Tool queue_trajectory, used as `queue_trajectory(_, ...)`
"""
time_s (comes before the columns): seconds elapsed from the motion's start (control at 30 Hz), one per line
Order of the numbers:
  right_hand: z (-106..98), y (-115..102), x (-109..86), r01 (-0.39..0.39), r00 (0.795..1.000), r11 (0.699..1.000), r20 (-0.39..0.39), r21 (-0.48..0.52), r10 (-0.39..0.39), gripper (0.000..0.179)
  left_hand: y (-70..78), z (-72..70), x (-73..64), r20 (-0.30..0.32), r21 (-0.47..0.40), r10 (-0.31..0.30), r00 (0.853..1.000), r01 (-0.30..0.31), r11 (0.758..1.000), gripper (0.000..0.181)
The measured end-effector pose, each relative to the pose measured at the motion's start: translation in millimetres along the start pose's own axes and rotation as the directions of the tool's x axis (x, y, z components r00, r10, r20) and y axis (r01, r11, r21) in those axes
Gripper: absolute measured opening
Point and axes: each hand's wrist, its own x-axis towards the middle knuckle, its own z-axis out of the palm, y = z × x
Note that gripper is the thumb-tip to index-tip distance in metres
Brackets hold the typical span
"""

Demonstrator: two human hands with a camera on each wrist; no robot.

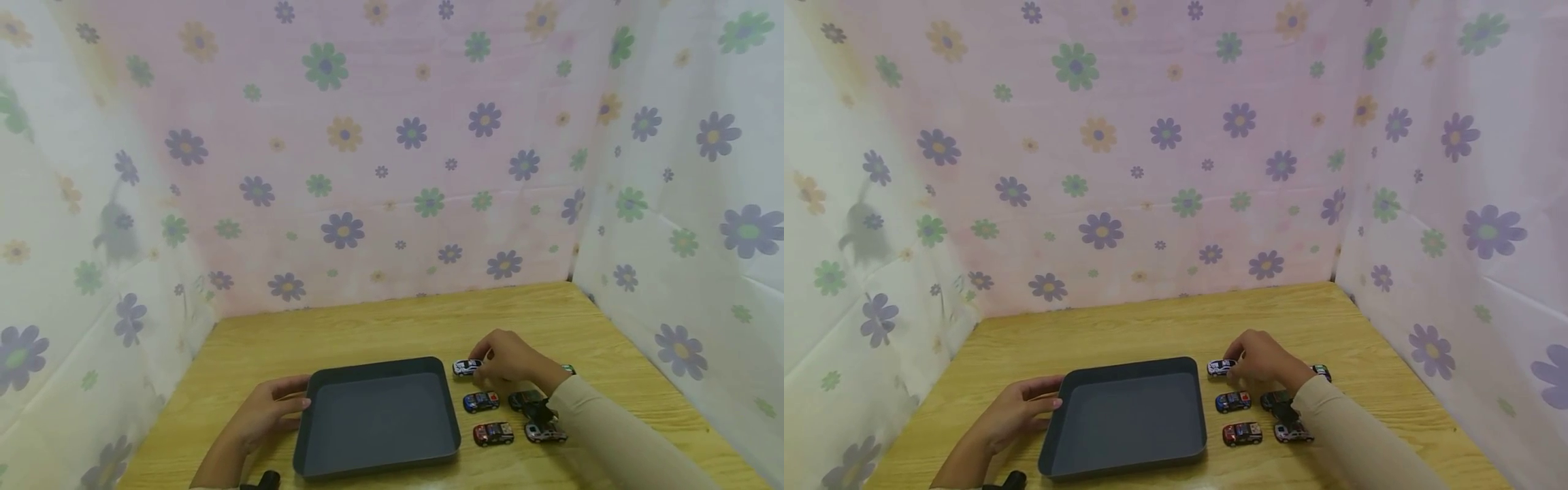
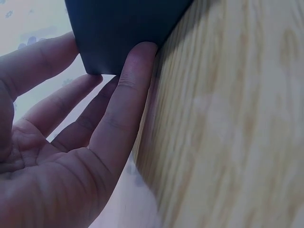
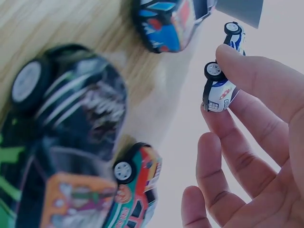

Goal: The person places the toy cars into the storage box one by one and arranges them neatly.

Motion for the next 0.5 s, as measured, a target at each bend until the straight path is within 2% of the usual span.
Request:
queue_trajectory(0.2, -4, -7, 1.6, 0.027, 1.000, 1.000, -0.006, 0.004, -0.027, 0.018, 1.4, 2.1, 1.5, -0.001, -0.008, 0.003, 1.000, -0.003, 1.000, 0.067)
queue_trajectory(0.5, -8, -17, 3.3, 0.023, 1.000, 0.999, -0.016, 0.045, -0.022, 0.019, 1.0, 3.0, -0.4, -0.016, -0.002, -0.004, 1.000, 0.004, 1.000, 0.069)
